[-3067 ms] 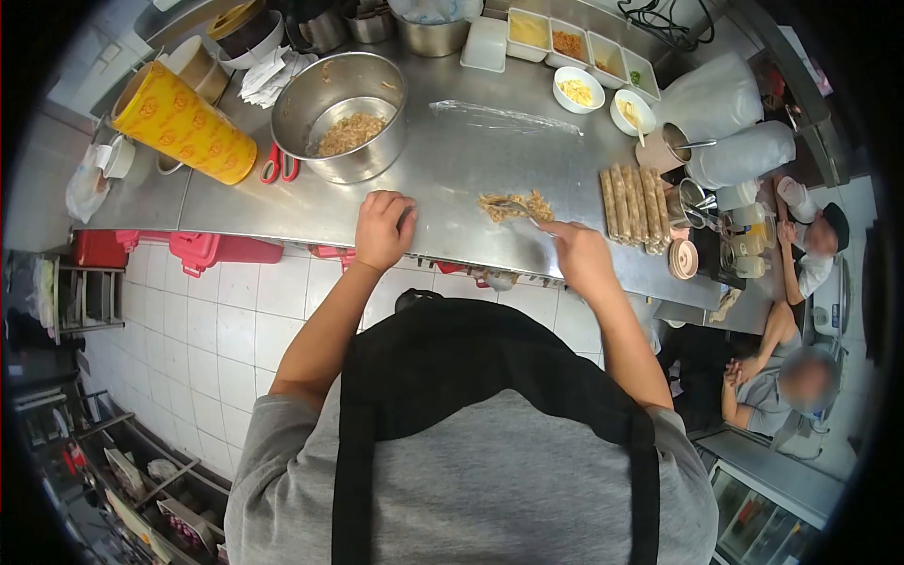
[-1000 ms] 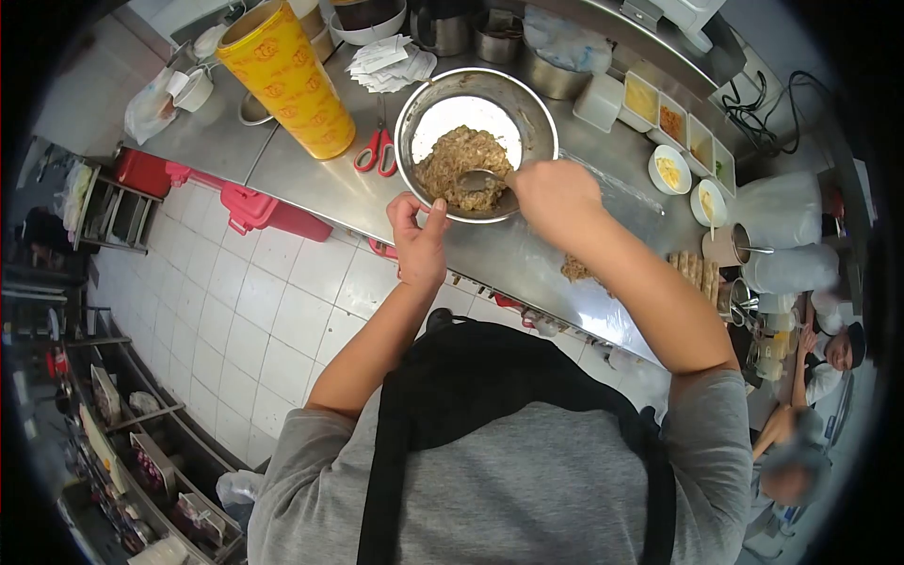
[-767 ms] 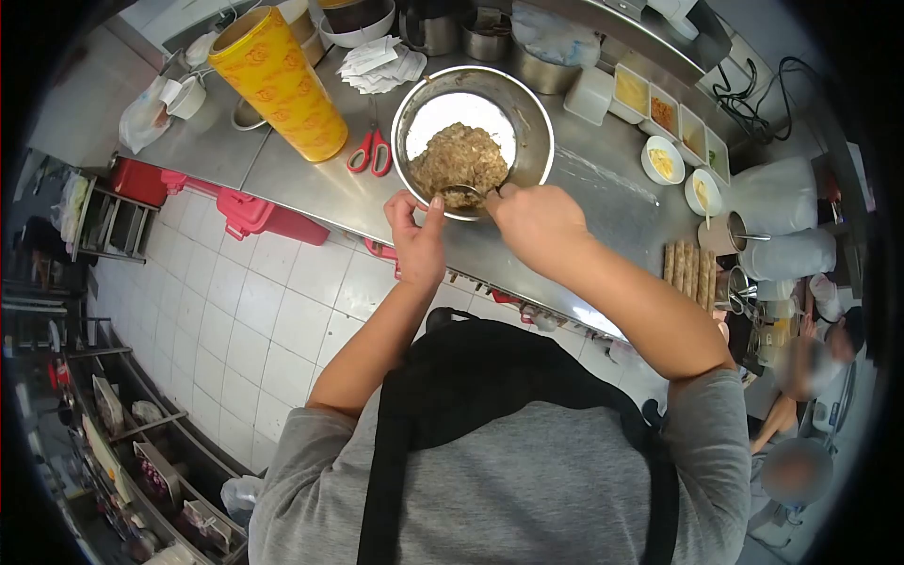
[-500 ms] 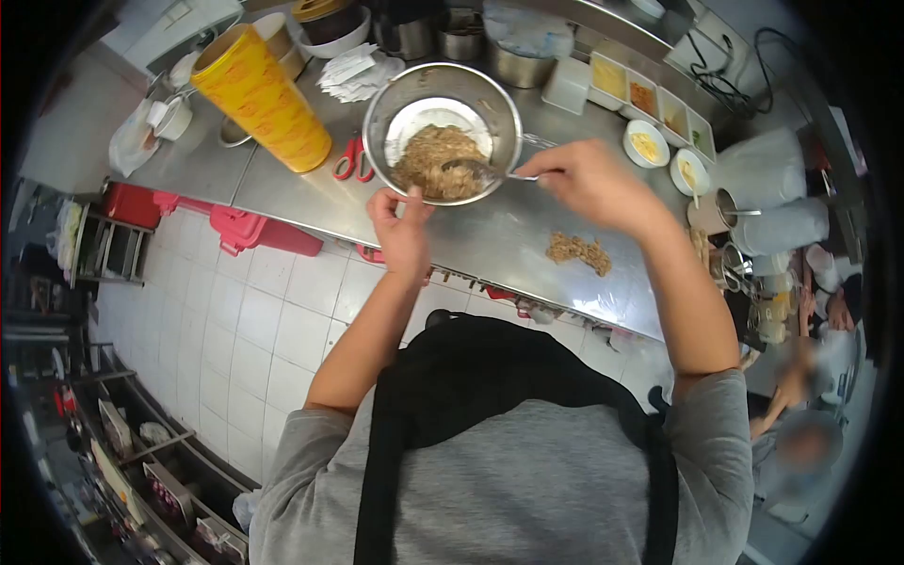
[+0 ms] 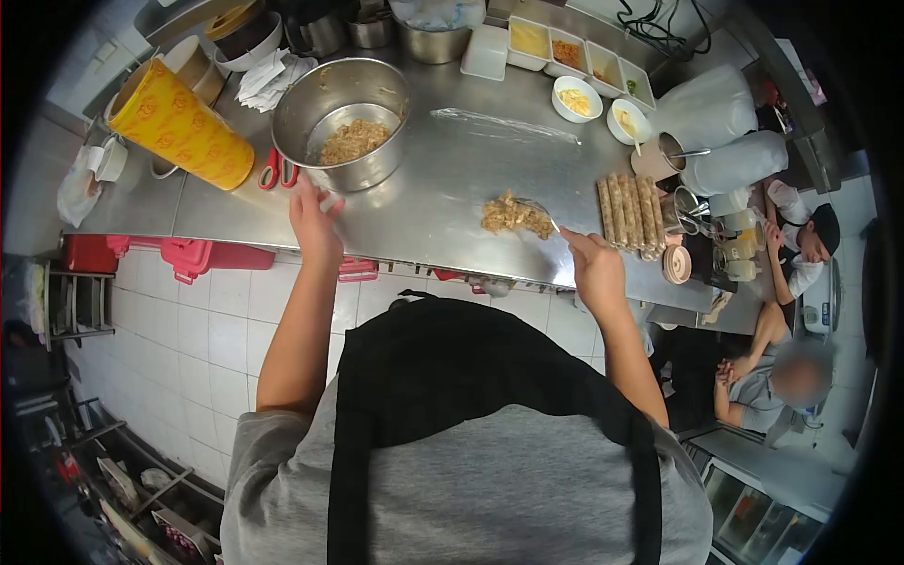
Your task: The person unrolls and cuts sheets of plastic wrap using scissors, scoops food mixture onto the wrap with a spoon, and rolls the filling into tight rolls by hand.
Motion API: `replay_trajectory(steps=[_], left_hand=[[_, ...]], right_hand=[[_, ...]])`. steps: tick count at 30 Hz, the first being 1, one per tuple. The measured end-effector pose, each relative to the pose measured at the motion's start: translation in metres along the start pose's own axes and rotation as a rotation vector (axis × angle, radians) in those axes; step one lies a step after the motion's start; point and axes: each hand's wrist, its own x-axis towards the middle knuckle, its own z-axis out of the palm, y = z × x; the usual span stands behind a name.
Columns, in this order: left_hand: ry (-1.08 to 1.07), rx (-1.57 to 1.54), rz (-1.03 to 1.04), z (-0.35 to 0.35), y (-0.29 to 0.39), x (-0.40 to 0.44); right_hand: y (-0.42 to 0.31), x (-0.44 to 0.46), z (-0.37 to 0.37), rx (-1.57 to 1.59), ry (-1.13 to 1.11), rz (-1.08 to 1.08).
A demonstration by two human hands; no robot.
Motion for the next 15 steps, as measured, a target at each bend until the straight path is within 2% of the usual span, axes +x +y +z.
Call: replay_trajectory(steps=[4, 8, 14, 15], left_hand=[[-0.255, 0.291, 0.104, -0.039, -0.050, 0.004], [-0.295, 0.599, 0.524, -0.021, -0.055, -0.001], [-0.351, 0.860, 0.843, -0.008, -0.053, 0.005], [-0.350, 0.839, 0.836, -0.007, -0.055, 0.005]], right_hand=[[0.001, -0.003, 0.023, 0.019, -0.013, -0.040], [-0.024, 0.010, 0.028, 0.050, 0.003, -0.110], [0.012, -0.003, 0.002, -0.138, -0.039, -0.023], [0.010, -0.003, -0.004, -0.145, -0.042, -0.006]])
